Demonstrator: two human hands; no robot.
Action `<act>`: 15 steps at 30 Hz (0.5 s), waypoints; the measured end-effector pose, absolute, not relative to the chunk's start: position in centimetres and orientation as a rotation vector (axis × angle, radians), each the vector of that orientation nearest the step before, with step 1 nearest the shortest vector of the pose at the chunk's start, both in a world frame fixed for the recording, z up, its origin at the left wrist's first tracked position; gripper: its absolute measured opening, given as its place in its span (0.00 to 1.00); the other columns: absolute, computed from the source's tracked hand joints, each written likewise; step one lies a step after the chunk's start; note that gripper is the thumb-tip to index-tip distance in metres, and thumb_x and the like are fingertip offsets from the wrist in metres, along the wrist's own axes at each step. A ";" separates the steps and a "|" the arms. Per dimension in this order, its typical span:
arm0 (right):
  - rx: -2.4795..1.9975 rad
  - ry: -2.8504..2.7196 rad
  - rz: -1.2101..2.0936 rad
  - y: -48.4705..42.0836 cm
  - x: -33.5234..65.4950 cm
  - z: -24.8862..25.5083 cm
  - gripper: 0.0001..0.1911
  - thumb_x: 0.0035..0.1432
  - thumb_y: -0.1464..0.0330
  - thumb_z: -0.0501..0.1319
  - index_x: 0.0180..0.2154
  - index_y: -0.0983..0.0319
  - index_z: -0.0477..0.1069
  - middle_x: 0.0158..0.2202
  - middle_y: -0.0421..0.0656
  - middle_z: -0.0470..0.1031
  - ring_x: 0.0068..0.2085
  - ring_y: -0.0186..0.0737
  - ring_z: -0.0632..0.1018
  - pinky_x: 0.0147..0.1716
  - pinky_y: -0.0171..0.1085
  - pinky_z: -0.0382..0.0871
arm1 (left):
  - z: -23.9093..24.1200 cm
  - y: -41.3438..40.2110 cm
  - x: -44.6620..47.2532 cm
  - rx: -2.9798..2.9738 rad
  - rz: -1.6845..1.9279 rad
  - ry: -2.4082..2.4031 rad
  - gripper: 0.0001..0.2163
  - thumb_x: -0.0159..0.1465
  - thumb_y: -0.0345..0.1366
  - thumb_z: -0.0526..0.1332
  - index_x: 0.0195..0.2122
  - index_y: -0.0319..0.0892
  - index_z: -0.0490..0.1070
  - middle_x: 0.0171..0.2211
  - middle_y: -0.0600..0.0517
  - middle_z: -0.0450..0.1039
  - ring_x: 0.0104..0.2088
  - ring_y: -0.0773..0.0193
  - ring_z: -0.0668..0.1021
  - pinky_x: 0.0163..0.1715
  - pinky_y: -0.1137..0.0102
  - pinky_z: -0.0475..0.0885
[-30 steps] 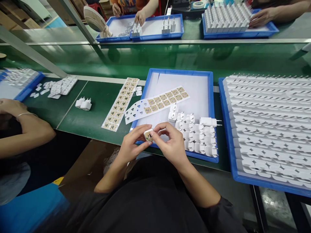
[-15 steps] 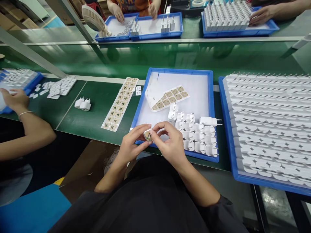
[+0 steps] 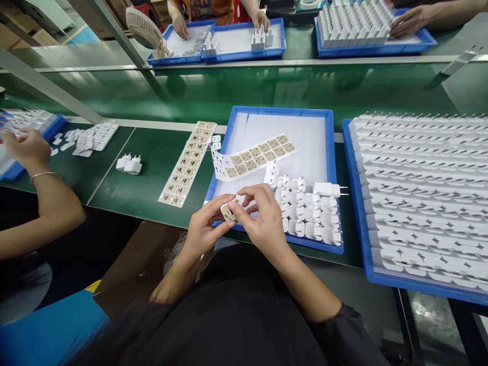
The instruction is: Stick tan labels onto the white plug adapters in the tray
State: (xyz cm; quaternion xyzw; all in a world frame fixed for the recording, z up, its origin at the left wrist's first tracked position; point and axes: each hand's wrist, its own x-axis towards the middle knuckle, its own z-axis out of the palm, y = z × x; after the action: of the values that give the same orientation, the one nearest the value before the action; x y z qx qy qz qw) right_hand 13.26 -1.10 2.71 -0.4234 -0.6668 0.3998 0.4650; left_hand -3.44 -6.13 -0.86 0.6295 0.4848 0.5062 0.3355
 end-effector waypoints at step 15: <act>-0.857 -1.459 1.276 -2.0 12.3 1.9 0.14 0.57 0.68 0.70 0.45 0.54 0.74 0.44 0.42 0.70 0.45 0.41 0.75 0.45 0.41 0.75 | -1.8 -5.9 -2.7 1.737 1.565 1.253 0.24 0.69 0.33 0.66 0.65 0.53 0.70 0.63 0.45 0.75 0.60 0.54 0.80 0.49 0.68 0.83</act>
State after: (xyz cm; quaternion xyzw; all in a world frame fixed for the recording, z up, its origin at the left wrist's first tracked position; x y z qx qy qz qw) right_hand 12.29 -2.00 1.88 -0.3526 -0.6006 0.5250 0.4892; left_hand -2.66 -5.89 -1.79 0.6354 0.4582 0.5724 0.2420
